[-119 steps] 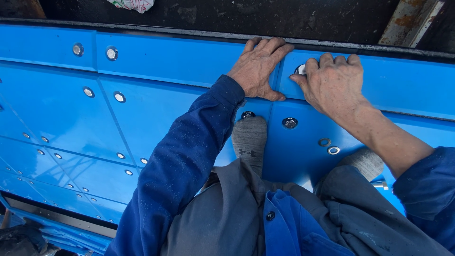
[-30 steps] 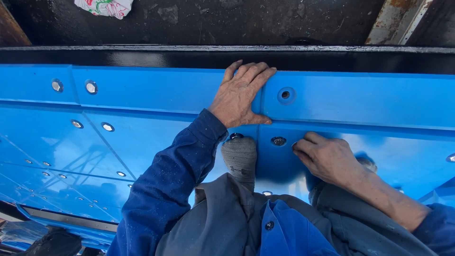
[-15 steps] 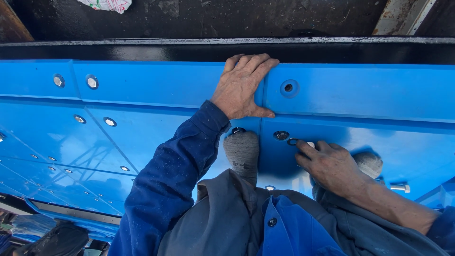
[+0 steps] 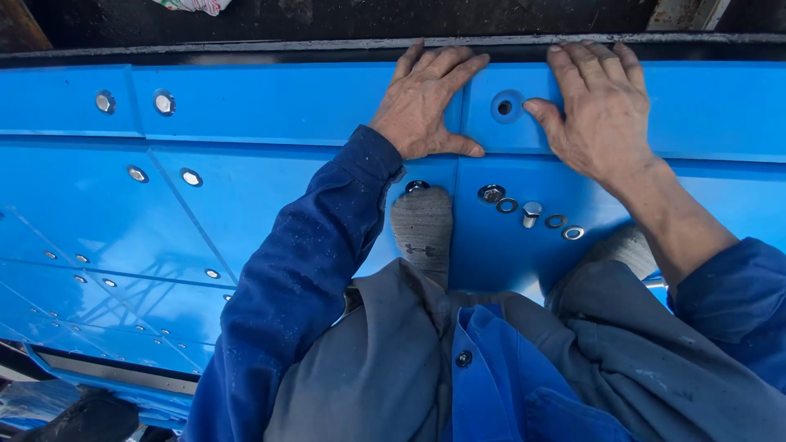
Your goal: Assembling and securing blue modular plastic panels using bolts and washers by hand.
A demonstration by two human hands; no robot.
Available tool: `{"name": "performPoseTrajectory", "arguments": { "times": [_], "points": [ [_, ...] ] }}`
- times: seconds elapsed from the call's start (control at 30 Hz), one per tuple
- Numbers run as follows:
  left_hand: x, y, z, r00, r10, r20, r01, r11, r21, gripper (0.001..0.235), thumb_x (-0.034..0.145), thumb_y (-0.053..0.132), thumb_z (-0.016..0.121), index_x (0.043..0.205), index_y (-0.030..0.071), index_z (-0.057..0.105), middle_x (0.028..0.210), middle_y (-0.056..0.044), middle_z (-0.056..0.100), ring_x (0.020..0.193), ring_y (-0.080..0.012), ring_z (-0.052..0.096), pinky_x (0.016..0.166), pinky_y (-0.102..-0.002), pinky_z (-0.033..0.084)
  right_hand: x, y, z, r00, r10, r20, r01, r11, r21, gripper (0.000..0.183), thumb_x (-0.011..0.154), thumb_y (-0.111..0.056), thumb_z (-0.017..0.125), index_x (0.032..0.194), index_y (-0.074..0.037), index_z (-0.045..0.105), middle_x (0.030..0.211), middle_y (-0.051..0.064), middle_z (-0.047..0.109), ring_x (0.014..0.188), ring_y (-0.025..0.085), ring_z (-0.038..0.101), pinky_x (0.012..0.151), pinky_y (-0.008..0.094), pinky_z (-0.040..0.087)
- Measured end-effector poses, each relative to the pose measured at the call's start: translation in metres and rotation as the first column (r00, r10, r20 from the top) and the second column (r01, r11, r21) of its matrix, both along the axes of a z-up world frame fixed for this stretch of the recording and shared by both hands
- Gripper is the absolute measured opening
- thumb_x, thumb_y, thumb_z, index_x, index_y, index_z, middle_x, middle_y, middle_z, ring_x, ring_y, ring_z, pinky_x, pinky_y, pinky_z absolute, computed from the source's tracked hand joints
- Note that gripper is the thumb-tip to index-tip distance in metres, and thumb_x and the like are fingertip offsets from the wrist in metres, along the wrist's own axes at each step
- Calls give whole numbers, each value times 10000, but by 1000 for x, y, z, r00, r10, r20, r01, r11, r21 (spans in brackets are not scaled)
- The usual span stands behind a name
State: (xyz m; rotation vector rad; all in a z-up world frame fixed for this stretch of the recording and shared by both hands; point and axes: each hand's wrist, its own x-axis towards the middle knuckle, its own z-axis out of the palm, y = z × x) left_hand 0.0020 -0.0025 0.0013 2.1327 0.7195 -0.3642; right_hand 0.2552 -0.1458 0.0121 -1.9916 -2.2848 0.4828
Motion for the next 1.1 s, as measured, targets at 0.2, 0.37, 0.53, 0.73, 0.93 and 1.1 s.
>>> {"name": "performPoseTrajectory", "arguments": {
  "times": [0.2, 0.37, 0.53, 0.73, 0.93, 1.1],
  "points": [
    [8, 12, -8, 999, 34, -41, -34, 999, -8, 1197, 579, 854, 818, 1518, 210, 450, 1523, -119, 486, 1473, -364, 343, 1220, -614, 171, 3, 14, -25, 998, -57, -40, 52, 991, -121, 513, 1102, -502, 633, 1360, -60, 670, 1299, 143, 697, 1227, 302, 623, 1125, 500, 404],
    [10, -3, -17, 996, 30, -79, -26, 999, 45, 1066, 668, 834, 759, 1496, 218, 493, 1502, -82, 523, 1480, -323, 354, 1226, -644, 150, -3, 6, -27, 996, -90, 2, 90, 986, -138, 403, 1208, -451, 613, 1268, -65, 712, 1125, 121, 722, 1083, 270, 659, 1063, 473, 442],
    [25, 29, -10, 999, 35, 28, -39, 981, 191, 953, 753, 822, 715, 1454, 195, 557, 1482, -68, 570, 1492, -328, 364, 1251, -635, 171, 10, 27, -45, 995, -100, 5, 100, 992, 82, 339, 1185, -371, 587, 1146, -74, 743, 1049, 102, 725, 991, 243, 673, 992, 425, 470],
    [13, -25, -14, 991, 114, -63, -114, 993, 13, 863, 845, 791, 673, 1466, 204, 558, 1497, -99, 537, 1493, -331, 334, 1229, -654, 169, -2, -6, -28, 996, -93, 13, 94, 991, -91, 357, 1117, -335, 506, 1052, -77, 743, 961, 104, 730, 897, 250, 681, 960, 433, 503],
    [28, 2, -7, 971, 76, -225, -82, 996, -19, 880, 730, 810, 634, 1434, 284, 583, 1528, 3, 473, 1524, -277, 239, 1240, -681, 114, 0, 12, -38, 995, -76, 64, 83, 992, -100, 424, 1174, -401, 549, 960, -94, 748, 914, 87, 738, 854, 223, 697, 899, 437, 503],
    [17, -1, -20, 992, 122, -12, -119, 981, 152, 790, 838, 850, 570, 1380, 285, 676, 1704, -35, 116, 1580, -263, 126, 1265, -649, 120, 1, 28, -28, 992, -127, 10, 127, 988, -84, 402, 1213, -393, 567, 1046, -75, 748, 996, 100, 745, 944, 258, 701, 914, 445, 516]
  ]
}}
